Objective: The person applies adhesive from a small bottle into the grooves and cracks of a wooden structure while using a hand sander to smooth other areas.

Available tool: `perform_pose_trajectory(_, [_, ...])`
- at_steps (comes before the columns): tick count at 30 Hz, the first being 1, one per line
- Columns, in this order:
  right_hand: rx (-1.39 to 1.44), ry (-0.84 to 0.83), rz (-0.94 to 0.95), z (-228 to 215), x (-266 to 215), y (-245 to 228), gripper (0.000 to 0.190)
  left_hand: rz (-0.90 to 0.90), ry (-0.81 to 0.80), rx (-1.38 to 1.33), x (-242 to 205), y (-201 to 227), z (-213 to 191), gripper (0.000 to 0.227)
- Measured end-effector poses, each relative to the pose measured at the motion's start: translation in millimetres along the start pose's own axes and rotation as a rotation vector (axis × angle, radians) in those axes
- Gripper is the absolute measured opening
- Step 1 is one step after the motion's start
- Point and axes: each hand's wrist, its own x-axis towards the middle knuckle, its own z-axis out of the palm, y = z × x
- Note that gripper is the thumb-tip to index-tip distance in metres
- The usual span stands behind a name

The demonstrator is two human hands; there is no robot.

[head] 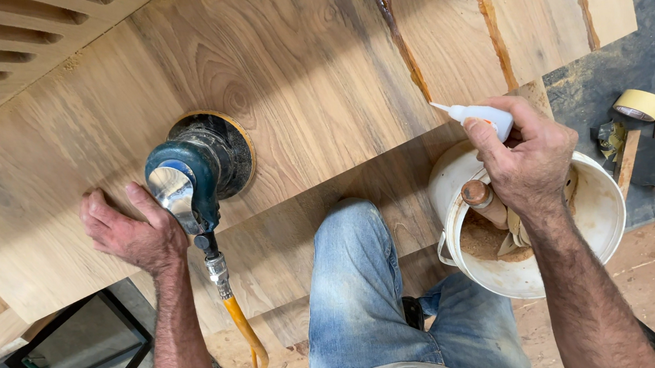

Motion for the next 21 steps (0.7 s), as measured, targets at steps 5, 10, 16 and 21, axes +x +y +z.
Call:
perform_pose_trajectory(5, [-0.343, 0.005, -0.068, -1, -10, -10, 0.013, -0.053, 0.001, 0.010, 1, 10, -2, 0.038])
perform_pose_trajectory(10, [-0.360, -0.012, -0.055, -5, -17, -7, 0.014, -0.052, 0.005, 0.013, 1, 9, -1, 0.038])
perform_pose_trajectory(16, [-0.141, 0.030, -0.032, -7, -32, -17, 0.013, -0.055, 0.005, 0.013, 3, 14, -1, 0.037])
perform_pose_trajectory(21, [0.324, 0.116, 0.088, -3, -30, -14, 0.021, -0.042, 0.005, 0.072, 4, 10, 0, 0.048])
